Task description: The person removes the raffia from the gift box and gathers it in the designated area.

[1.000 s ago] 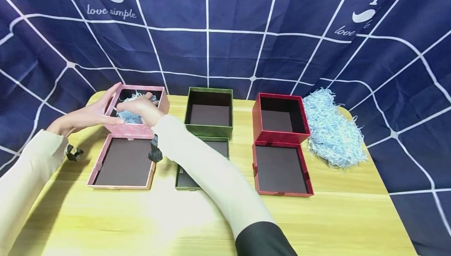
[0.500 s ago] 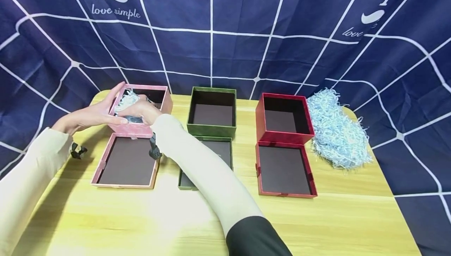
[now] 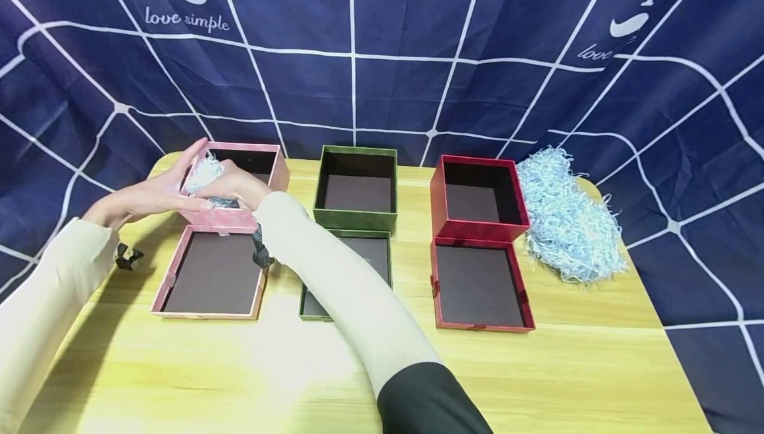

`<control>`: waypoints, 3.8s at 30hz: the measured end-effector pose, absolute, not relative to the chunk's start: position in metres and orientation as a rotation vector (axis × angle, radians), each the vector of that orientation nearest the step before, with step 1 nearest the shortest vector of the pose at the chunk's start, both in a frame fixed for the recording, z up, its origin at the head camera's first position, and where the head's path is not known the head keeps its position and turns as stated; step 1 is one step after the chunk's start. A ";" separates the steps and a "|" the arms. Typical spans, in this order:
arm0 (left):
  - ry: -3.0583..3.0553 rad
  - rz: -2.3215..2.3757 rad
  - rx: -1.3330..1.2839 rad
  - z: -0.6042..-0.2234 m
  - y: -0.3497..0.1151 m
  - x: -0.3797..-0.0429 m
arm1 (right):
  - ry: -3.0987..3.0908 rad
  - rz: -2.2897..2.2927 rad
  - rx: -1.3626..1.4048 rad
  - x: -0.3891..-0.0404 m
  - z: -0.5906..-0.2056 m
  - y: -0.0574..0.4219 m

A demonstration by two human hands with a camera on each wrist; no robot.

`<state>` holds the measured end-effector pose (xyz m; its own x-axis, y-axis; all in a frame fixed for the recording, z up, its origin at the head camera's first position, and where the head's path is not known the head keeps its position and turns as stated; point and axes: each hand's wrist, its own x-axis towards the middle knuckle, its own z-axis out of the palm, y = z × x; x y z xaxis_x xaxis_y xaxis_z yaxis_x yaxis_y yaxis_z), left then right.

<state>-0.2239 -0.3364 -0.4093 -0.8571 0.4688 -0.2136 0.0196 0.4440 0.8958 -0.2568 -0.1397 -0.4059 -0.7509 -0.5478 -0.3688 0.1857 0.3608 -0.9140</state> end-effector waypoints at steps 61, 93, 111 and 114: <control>2.186 1.434 0.449 -0.413 -0.333 -0.223 | 2.032 -2.099 -0.351 -0.229 -0.309 -0.030; 2.208 1.381 0.432 -0.413 -0.332 -0.218 | 2.055 -2.258 -0.186 -0.191 -0.291 0.147; 2.215 1.365 0.451 -0.414 -0.329 -0.221 | 1.884 -2.495 -0.158 -0.142 -0.311 0.290; 2.210 1.367 0.452 -0.412 -0.331 -0.221 | 1.849 -2.543 -0.177 -0.135 -0.316 0.308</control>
<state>-0.2213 -0.3309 -0.4120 -0.8208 0.5193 -0.2379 0.0191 0.4412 0.8972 -0.1347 0.3077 -0.3157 -0.9936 -0.0601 0.0953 -0.0721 -0.3103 -0.9479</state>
